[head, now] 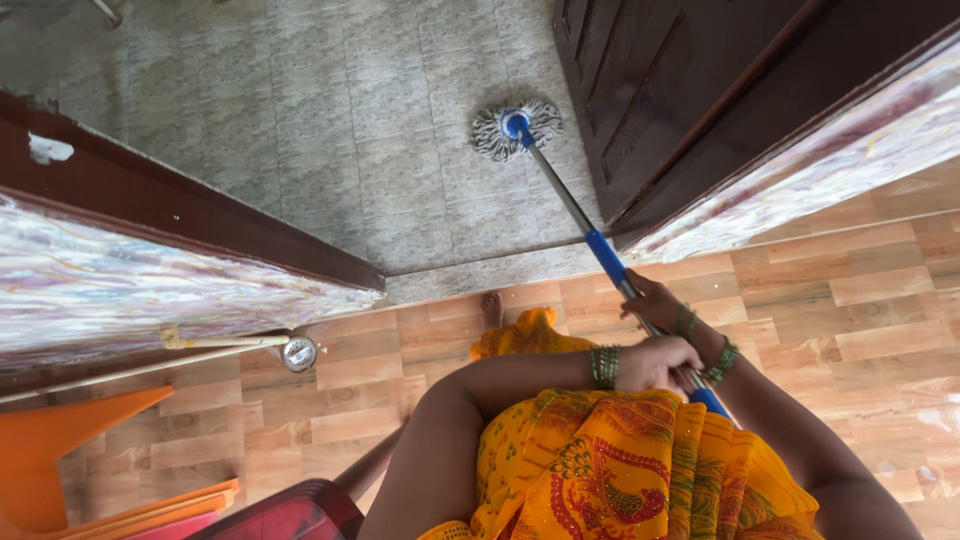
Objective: The person mops a tiled floor using a mop, moving it across various sections of the room and into an adjacent bathroom area containing urinals and a sink.
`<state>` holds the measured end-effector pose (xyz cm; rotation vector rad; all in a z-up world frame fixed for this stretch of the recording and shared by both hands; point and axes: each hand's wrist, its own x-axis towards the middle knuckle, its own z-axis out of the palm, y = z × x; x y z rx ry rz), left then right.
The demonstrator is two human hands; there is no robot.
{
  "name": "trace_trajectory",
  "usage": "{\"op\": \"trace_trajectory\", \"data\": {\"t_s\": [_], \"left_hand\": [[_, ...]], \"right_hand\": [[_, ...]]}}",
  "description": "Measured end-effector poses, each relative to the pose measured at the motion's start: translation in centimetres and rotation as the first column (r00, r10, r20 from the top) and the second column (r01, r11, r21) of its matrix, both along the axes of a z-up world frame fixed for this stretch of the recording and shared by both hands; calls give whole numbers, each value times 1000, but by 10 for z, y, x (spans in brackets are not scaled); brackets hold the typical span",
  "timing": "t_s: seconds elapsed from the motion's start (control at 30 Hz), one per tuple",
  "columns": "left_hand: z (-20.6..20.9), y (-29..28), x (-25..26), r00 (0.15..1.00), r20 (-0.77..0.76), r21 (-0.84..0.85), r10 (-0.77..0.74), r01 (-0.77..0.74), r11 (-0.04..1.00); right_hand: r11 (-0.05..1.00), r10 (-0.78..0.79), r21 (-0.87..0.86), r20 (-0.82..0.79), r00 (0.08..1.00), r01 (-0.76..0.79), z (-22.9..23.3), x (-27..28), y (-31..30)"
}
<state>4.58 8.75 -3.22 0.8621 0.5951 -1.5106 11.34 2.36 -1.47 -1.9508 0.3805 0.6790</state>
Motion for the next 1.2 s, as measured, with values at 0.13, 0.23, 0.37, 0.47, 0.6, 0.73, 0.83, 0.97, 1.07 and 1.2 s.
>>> {"op": "trace_trajectory", "data": {"t_s": [0.13, 0.23, 0.37, 0.47, 0.6, 0.73, 0.83, 0.97, 1.07, 1.2], "left_hand": [[1, 30, 64, 975, 33, 47, 218, -219, 975], [16, 63, 120, 864, 363, -124, 348, -326, 937], [25, 95, 196, 611, 456, -385, 648, -520, 762], [21, 128, 244, 588, 190, -158, 786, -772, 616], [19, 173, 269, 564, 179, -205, 806, -780, 591], [26, 172, 257, 569, 188, -159, 800, -787, 597], [32, 160, 239, 552, 241, -214, 798, -772, 599], [77, 148, 205, 613, 212, -2, 761, -779, 627], [110, 137, 175, 616, 256, -90, 745, -753, 652], [111, 110, 118, 725, 295, -43, 623, -641, 766]], "right_hand": [[996, -8, 92, 124, 992, -4, -27, 70, 18], [995, -35, 92, 56, 998, 29, -25, 147, 34], [996, 54, 70, 79, 995, -60, -13, 250, 72], [990, 133, -48, 84, 988, -129, -11, 305, 116], [961, 226, -178, 71, 972, -210, -14, 334, 153], [951, 232, -218, 38, 972, -219, -17, 324, 153], [957, 213, -224, 107, 971, -185, -20, 303, 141], [990, 142, -35, 226, 964, -138, -23, 263, 122], [982, 178, 17, 203, 963, -186, -21, 233, 100], [940, 341, -40, 121, 932, -339, -4, 176, 71]]}}
